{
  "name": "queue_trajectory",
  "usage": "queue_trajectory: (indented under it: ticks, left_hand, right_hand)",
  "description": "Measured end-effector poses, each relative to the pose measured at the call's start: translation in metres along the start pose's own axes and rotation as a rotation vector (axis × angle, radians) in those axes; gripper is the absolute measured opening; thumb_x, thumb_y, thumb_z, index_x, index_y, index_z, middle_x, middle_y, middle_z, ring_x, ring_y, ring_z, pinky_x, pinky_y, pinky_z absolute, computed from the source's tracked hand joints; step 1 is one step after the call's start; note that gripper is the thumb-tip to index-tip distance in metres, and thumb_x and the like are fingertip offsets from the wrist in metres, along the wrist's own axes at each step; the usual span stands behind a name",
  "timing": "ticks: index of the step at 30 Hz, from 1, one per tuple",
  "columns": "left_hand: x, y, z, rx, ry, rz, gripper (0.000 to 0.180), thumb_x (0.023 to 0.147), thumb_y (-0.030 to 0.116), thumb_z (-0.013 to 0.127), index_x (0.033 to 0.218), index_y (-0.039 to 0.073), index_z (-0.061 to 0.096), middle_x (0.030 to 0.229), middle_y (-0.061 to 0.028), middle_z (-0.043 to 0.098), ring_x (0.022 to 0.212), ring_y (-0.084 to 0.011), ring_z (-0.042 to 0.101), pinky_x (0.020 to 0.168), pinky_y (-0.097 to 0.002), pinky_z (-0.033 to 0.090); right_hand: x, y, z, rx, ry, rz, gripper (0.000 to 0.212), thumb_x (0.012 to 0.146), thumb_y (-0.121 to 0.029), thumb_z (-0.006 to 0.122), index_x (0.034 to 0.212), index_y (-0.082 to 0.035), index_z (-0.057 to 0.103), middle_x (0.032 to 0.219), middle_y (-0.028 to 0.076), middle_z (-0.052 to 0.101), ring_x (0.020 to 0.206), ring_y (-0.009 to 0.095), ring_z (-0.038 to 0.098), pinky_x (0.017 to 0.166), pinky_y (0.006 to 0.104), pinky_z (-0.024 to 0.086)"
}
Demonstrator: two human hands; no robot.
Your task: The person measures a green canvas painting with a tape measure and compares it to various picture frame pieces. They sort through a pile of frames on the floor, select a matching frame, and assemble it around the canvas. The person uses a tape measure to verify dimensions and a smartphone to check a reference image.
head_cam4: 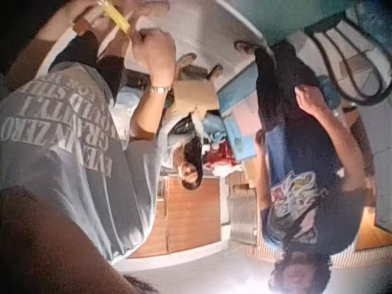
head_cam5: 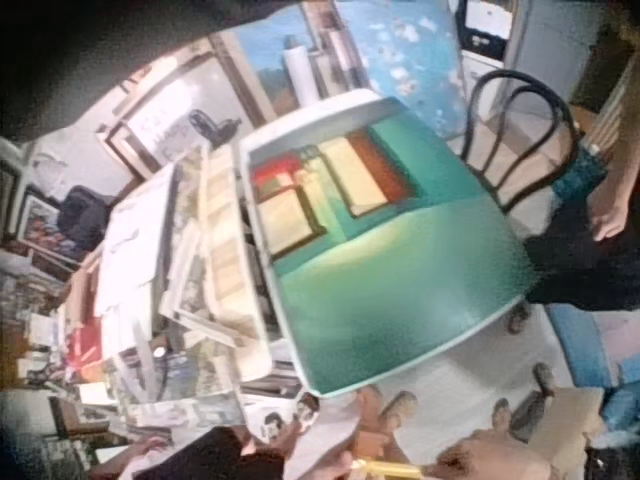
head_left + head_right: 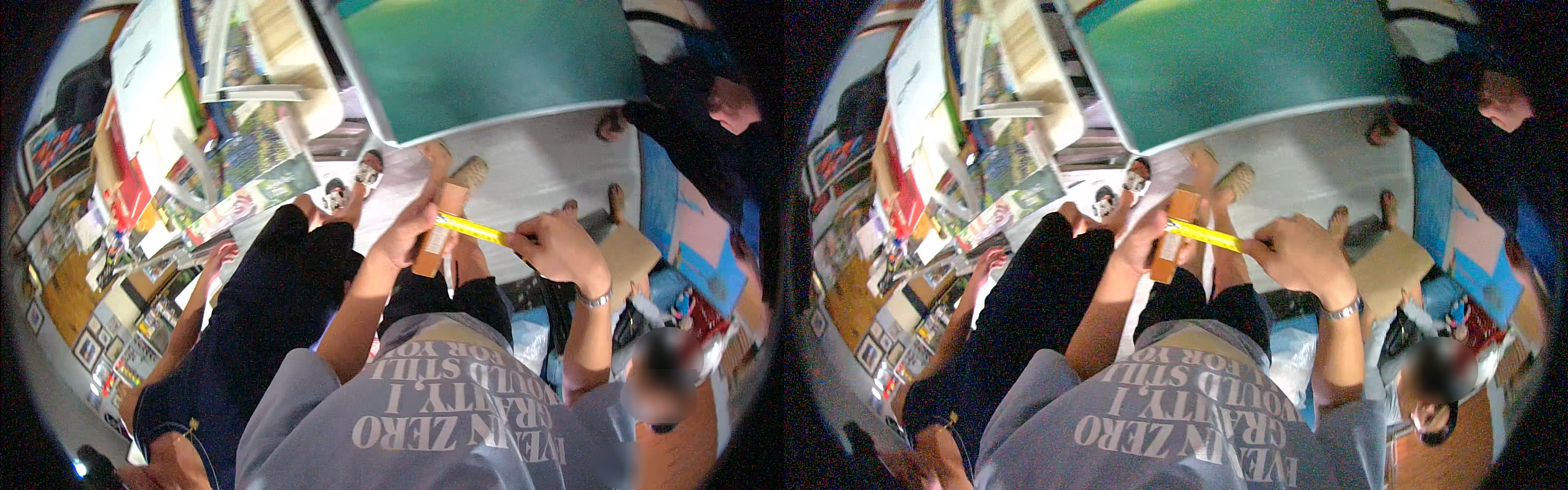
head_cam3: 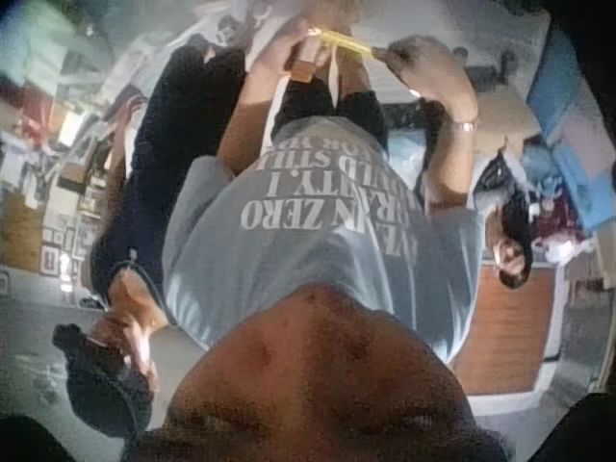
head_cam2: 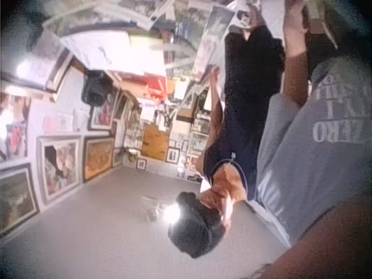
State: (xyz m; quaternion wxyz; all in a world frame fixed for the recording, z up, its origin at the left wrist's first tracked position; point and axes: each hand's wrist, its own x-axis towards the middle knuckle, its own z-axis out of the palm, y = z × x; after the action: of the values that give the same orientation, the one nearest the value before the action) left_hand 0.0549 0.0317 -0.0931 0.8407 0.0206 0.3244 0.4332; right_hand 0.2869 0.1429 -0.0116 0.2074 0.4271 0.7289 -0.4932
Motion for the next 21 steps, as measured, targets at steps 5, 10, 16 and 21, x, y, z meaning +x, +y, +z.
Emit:
queue_trajectory:
  ticks: [5, 10, 16, 21]
  left_hand:
    - [-0.004, 0.004, 0.001, 0.171, 0.051, 0.064, 0.086, 0.082, 0.065, 0.061, 0.136, 0.001, 0.04, 0.083, -0.0075, 0.061, 0.061, -0.0149, 0.06, 0.05, -0.0267, 0.047]
    - [-0.018, 0.005, -0.005, 0.08, 0.074, 0.071, 0.092, 0.079, 0.074, 0.056, 0.136, 0.004, 0.042, 0.085, -0.0071, 0.06, 0.059, -0.0154, 0.06, 0.05, -0.0275, 0.049]
    - [-0.04, 0.024, -0.002, 0.009, 0.031, 0.236, 0.072, 0.086, 0.063, 0.059, 0.125, 0.003, 0.049, 0.083, -0.005, 0.059, 0.062, -0.0144, 0.061, 0.055, -0.0252, 0.051]
    - [-0.063, 0.039, -0.016, -0.191, 0.072, 0.382, 0.062, 0.091, 0.054, 0.057, 0.126, 0.004, 0.051, 0.083, -0.0067, 0.056, 0.061, -0.0179, 0.058, 0.056, -0.0281, 0.05]
  right_hand:
    - [0.007, -0.004, 0.001, 0.053, -0.019, -0.058, 0.037, 0.09, -0.033, 0.058, 0.072, -0.002, 0.066, 0.063, 0.02, 0.058, 0.061, 0.038, 0.062, 0.058, 0.0477, 0.043]
    - [0.008, -0.012, 0.008, 0.322, 0.126, -0.061, 0.031, 0.092, -0.025, 0.059, 0.075, 0.001, 0.063, 0.062, 0.016, 0.057, 0.057, 0.029, 0.055, 0.057, 0.0374, 0.041]
    - [-0.001, -0.003, 0.022, 0.779, 0.122, -0.075, 0.027, 0.096, -0.018, 0.057, 0.082, 0.003, 0.065, 0.07, 0.005, 0.062, 0.066, 0.011, 0.053, 0.061, 0.0282, 0.042]
    - [-0.013, -0.018, 0.031, 0.91, 0.133, -0.179, 0.022, 0.097, -0.019, 0.058, 0.103, 0.001, 0.062, 0.077, 0.003, 0.064, 0.071, 0.01, 0.056, 0.064, 0.026, 0.045]
